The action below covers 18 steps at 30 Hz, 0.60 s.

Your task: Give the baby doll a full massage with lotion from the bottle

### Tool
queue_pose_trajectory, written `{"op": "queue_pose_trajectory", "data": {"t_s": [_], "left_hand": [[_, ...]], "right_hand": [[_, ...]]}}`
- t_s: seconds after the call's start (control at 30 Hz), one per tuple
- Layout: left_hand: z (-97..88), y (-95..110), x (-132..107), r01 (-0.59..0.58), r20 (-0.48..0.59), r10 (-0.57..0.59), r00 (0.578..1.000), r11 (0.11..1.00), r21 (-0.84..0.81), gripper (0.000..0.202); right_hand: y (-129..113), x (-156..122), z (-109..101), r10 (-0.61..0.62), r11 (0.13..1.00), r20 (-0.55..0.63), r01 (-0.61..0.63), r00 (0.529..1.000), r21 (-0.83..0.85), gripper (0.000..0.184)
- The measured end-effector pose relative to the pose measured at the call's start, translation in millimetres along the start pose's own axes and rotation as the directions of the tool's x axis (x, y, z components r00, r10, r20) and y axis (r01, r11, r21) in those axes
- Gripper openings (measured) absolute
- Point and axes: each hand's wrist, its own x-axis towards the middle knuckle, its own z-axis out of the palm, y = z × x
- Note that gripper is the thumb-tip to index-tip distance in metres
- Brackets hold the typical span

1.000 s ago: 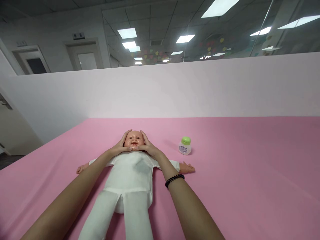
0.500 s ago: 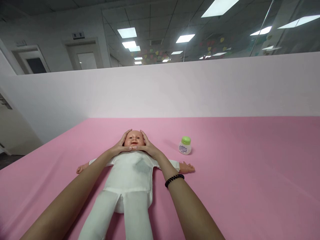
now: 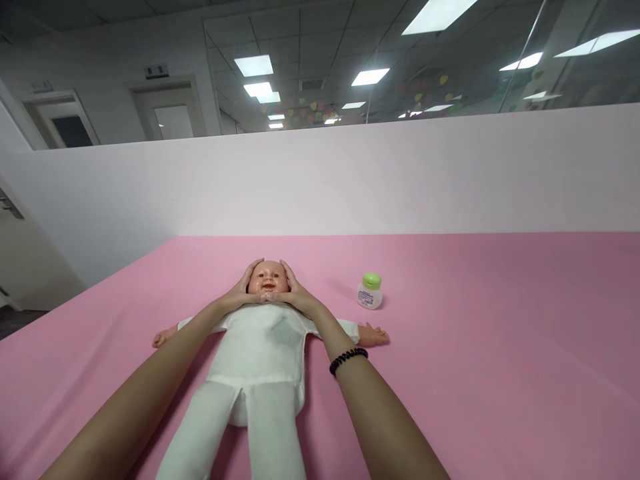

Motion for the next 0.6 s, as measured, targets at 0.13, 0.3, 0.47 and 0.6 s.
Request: {"op": "queue_pose_trajectory", "data": {"t_s": [0.13,0.3,0.47,0.6], "left_hand": [[-0.8,-0.1,0.2,-0.007,0.005,0.007,1.000,1.000,0.025,0.107],[-3.6,-2.9,2.0,-0.014,0.014,0.013,1.000,0.999,0.037,0.107],[-5.6,-0.7,0.5,-0.026,0.051,0.025,0.998,0.999,0.018,0.104],[-5.1,5.1,-2.8,-0.022,0.067,0.021,0.998,1.000,0.006,0.097]], "right_hand": [[0.2,0.2,-0.3,0.007,1.000,0.013,-0.007,1.000,0.007,0.118],[1.9,2.4,-1.2,0.009,0.999,0.026,-0.010,1.000,0.052,0.116],[3.0,5.0,-0.5,0.022,0.989,0.018,-0.024,1.000,0.149,0.111],[4.3,6.4,0.4,0.021,0.978,0.014,-0.023,1.000,0.206,0.108]]}}
